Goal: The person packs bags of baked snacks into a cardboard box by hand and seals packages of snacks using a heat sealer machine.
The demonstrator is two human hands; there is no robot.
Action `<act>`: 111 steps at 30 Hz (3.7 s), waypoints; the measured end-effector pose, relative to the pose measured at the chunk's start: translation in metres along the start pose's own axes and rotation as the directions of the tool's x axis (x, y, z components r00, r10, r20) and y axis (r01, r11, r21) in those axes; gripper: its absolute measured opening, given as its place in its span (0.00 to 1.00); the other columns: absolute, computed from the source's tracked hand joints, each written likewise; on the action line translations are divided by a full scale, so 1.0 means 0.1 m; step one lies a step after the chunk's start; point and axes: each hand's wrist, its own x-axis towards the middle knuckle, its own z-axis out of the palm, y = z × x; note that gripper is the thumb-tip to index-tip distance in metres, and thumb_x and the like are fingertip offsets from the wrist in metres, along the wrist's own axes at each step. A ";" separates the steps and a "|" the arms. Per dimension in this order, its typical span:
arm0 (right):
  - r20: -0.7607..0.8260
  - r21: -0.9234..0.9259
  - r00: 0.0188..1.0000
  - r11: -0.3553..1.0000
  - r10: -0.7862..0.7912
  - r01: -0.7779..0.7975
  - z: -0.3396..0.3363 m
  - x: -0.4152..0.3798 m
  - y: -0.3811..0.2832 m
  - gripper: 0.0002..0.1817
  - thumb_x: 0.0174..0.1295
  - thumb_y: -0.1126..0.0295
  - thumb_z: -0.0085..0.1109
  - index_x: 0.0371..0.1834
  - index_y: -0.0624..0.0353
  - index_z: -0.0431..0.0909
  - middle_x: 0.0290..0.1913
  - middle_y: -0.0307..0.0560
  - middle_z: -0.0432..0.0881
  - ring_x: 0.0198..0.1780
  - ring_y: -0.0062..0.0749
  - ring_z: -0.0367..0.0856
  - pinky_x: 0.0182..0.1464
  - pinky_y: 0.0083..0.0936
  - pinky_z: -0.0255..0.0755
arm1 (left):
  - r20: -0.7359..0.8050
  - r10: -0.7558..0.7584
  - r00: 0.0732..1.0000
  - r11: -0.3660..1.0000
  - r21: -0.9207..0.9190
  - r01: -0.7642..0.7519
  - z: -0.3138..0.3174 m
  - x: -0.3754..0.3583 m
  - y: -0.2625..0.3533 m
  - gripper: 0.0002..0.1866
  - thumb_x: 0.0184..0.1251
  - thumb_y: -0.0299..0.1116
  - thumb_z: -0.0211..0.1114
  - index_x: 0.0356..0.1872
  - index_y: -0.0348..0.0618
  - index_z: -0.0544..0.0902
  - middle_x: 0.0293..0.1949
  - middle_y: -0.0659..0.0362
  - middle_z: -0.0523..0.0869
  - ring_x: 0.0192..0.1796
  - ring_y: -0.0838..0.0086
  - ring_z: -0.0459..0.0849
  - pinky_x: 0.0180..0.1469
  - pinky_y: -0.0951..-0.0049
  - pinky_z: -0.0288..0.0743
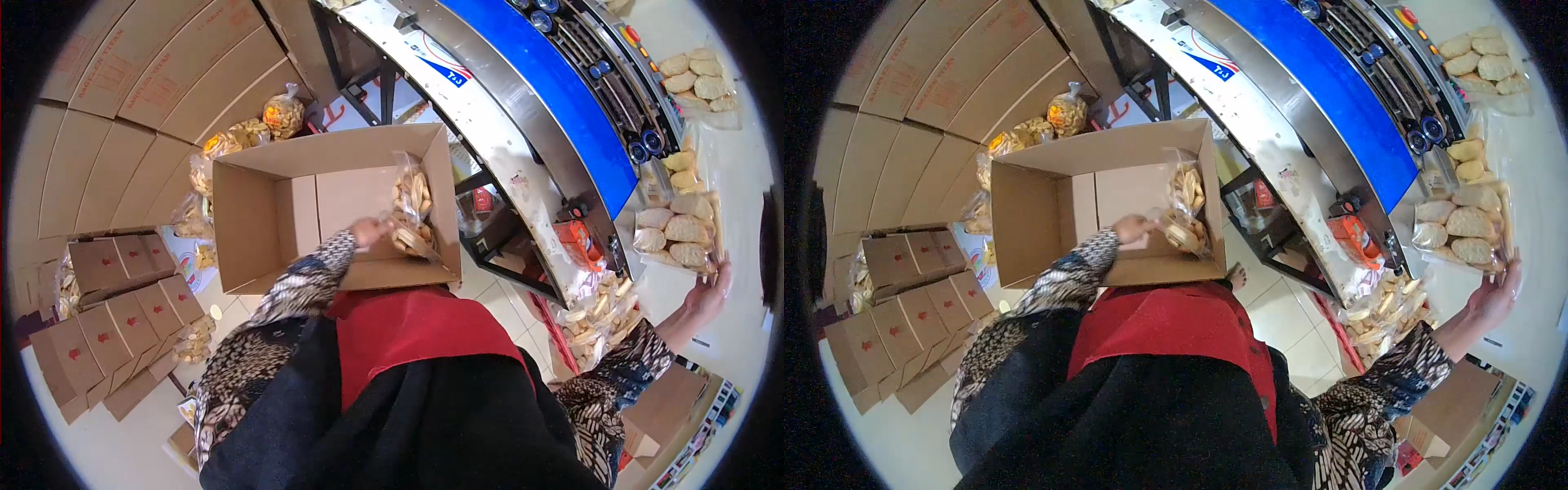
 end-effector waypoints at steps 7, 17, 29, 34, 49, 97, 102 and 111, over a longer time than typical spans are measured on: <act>0.744 0.235 0.551 0.920 -0.378 0.314 0.95 -1.42 -0.45 0.15 0.57 0.65 0.51 0.38 0.68 0.78 0.43 0.56 0.77 0.48 0.42 0.74 0.54 0.38 0.65 | -0.539 0.833 0.126 0.475 0.579 -0.662 -0.91 -2.17 1.72 0.21 0.48 0.36 0.66 0.43 0.40 0.75 0.47 0.52 0.76 0.50 0.62 0.75 0.52 0.66 0.66; 0.992 0.046 -0.119 0.998 -0.040 0.052 2.25 -3.31 1.03 0.17 0.56 0.68 0.56 0.49 0.60 0.74 0.47 0.47 0.76 0.46 0.29 0.74 0.50 0.23 0.68 | -0.144 0.453 0.880 0.655 0.723 -0.219 -1.05 -1.34 0.38 0.09 0.52 0.35 0.58 0.24 0.41 0.81 0.21 0.49 0.79 0.26 0.60 0.80 0.31 0.64 0.74; 0.810 -0.586 -0.055 0.797 0.585 -0.147 -0.11 -2.39 1.48 0.14 0.58 0.71 0.53 0.47 0.61 0.75 0.30 0.44 0.81 0.33 0.23 0.77 0.39 0.21 0.71 | 0.026 0.055 0.998 0.993 0.106 -0.058 0.08 0.25 -1.23 0.16 0.57 0.34 0.58 0.46 0.39 0.77 0.41 0.54 0.82 0.45 0.71 0.78 0.49 0.72 0.72; 0.476 -0.753 0.231 0.529 0.848 -0.391 -1.33 -1.98 1.95 0.17 0.62 0.59 0.47 0.42 0.62 0.77 0.23 0.42 0.78 0.26 0.19 0.75 0.31 0.16 0.67 | 0.098 -0.229 0.969 0.917 0.356 0.180 -0.10 -0.02 -0.69 0.20 0.56 0.47 0.62 0.42 0.41 0.78 0.38 0.52 0.82 0.45 0.68 0.78 0.47 0.69 0.71; -0.406 -0.707 0.889 0.544 0.212 -0.452 -5.58 -1.01 6.12 0.15 0.52 0.66 0.50 0.42 0.60 0.69 0.28 0.44 0.73 0.27 0.35 0.73 0.25 0.26 0.70 | -0.732 0.154 0.663 0.967 -0.026 -0.253 -0.40 0.18 -0.25 0.12 0.54 0.28 0.58 0.41 0.37 0.77 0.35 0.52 0.81 0.38 0.66 0.78 0.41 0.67 0.73; 0.393 -0.096 0.901 0.982 0.186 -0.161 -0.32 0.79 1.24 0.09 0.57 0.72 0.54 0.36 0.67 0.76 0.22 0.37 0.74 0.17 0.16 0.71 0.17 0.13 0.64 | 0.180 0.709 0.682 0.583 -0.693 -0.423 1.16 -0.30 3.71 0.35 0.63 0.52 0.48 0.62 0.34 0.57 0.60 0.52 0.65 0.61 0.71 0.65 0.62 0.73 0.56; 0.395 -0.137 0.902 0.982 0.172 -0.127 -0.22 0.82 1.30 0.08 0.56 0.73 0.55 0.35 0.66 0.76 0.21 0.37 0.73 0.17 0.17 0.71 0.16 0.14 0.66 | 0.157 0.652 0.742 0.607 -0.694 -0.387 1.12 -0.30 3.77 0.30 0.66 0.49 0.45 0.59 0.34 0.62 0.56 0.53 0.70 0.57 0.73 0.70 0.60 0.73 0.60; 0.529 -0.239 0.839 0.926 -0.129 0.293 0.03 0.77 1.34 0.07 0.56 0.73 0.55 0.36 0.61 0.79 0.19 0.40 0.75 0.17 0.19 0.73 0.17 0.17 0.66 | 0.067 0.571 0.818 0.623 -0.685 -0.379 0.88 -0.36 3.73 0.30 0.64 0.50 0.48 0.58 0.34 0.64 0.55 0.52 0.71 0.56 0.70 0.71 0.59 0.72 0.62</act>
